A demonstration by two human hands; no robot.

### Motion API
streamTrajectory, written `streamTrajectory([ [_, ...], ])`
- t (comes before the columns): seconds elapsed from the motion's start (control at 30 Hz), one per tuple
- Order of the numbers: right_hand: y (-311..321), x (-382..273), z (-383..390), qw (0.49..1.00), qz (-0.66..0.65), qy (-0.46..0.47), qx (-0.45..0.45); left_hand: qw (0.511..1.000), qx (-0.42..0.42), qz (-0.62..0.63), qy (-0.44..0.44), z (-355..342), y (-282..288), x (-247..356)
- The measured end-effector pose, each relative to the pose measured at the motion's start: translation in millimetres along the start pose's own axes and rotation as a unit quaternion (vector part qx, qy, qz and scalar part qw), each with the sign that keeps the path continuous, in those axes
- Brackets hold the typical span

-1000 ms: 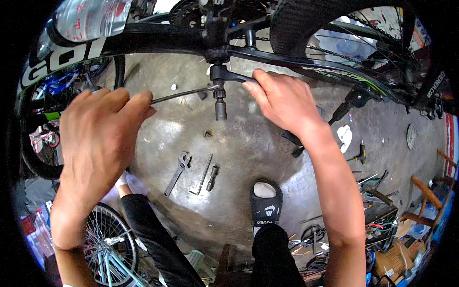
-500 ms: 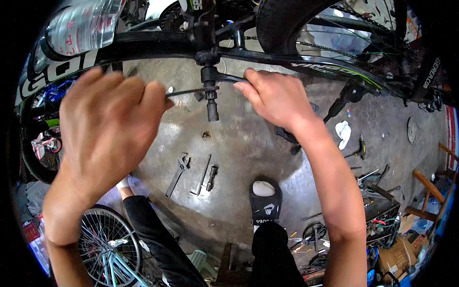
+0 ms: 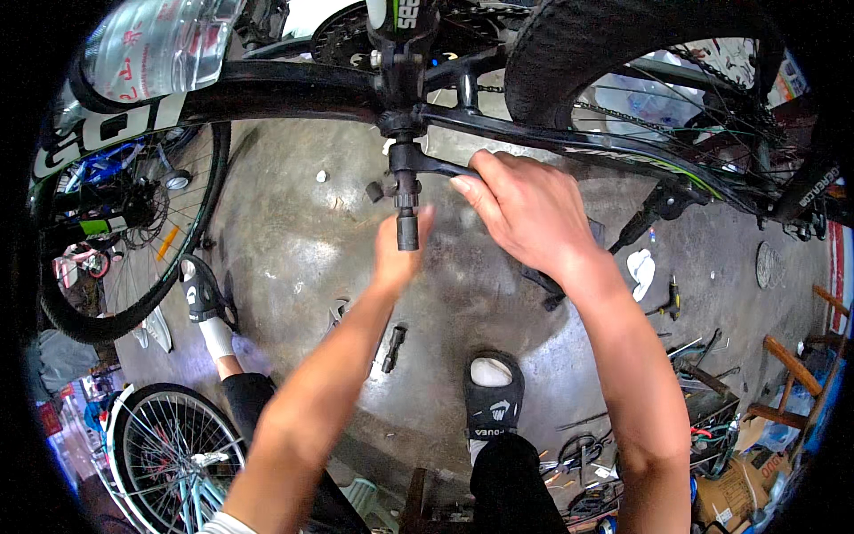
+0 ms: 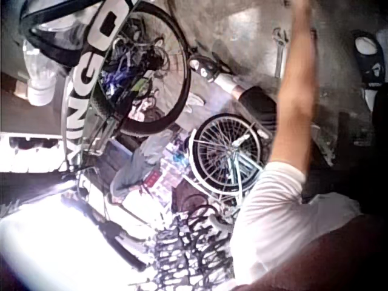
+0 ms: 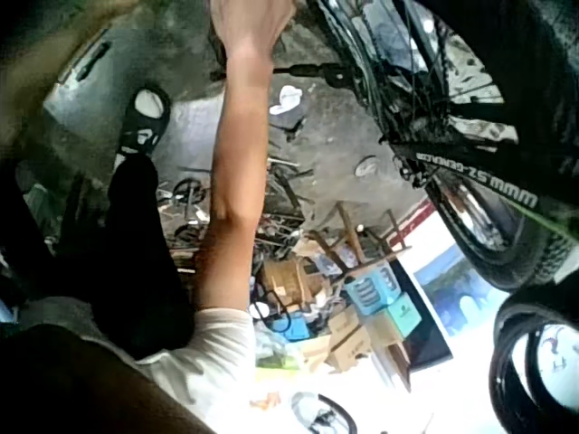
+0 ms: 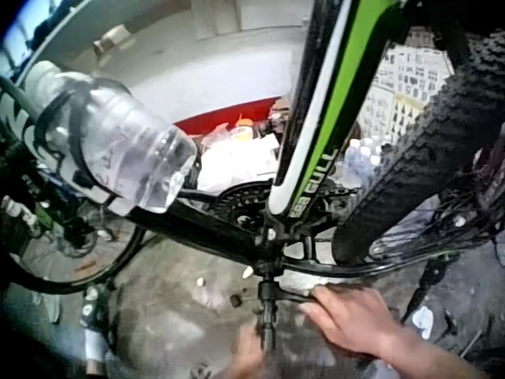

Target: The person removes a bicycle pedal and crank arm by threading a crank extractor tool into the crankset and loosening the components with wrenches.

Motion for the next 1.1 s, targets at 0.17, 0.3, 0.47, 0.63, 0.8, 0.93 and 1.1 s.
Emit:
streamTrajectory([
  [0.17,-0.4,2.1,1.5,0.998,0.002,0.045,0.038,0.926,-0.167,0.325,0.091,13.7,-92.0,49.4],
  [0.3,-5.1,-3.4,0.1,0.999,-0.004,0.02,0.032,0.914,-0.248,0.304,0.103,18.1,-79.2,29.1],
  [0.47,-0.3,-0.9,3.2,0.997,0.002,0.03,0.069,0.983,-0.153,0.064,0.079,58.3,-10.6,-18.9],
  [0.63,-4.1,-1.2,2.1,0.996,-0.003,0.037,0.086,0.962,0.022,-0.271,0.0,96.2,144.8,28.9],
  [0.8,-9.1,-0.9,5.4,0.995,0.005,0.039,0.091,0.808,0.094,-0.492,-0.311,83.6,216.5,134.7],
  [0.93,-6.7,-5.0,1.9,0.994,-0.007,0.04,0.101,0.683,0.048,-0.632,-0.362,85.1,215.2,209.9],
  [1.1,-4.8,-1.4,4.1,0.995,-0.013,0.031,0.098,0.595,0.047,-0.696,-0.399,90.4,196.3,263.7],
])
Point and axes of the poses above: each hand's wrist, its own z-axis away from the middle knuckle, its own y-axis out of the back of the hand, x = y × z, the point moved 2 cm from there along -z, towards the middle knuckle, and after that the axes turned 9 degrees about -z, right-handed, at the moved point
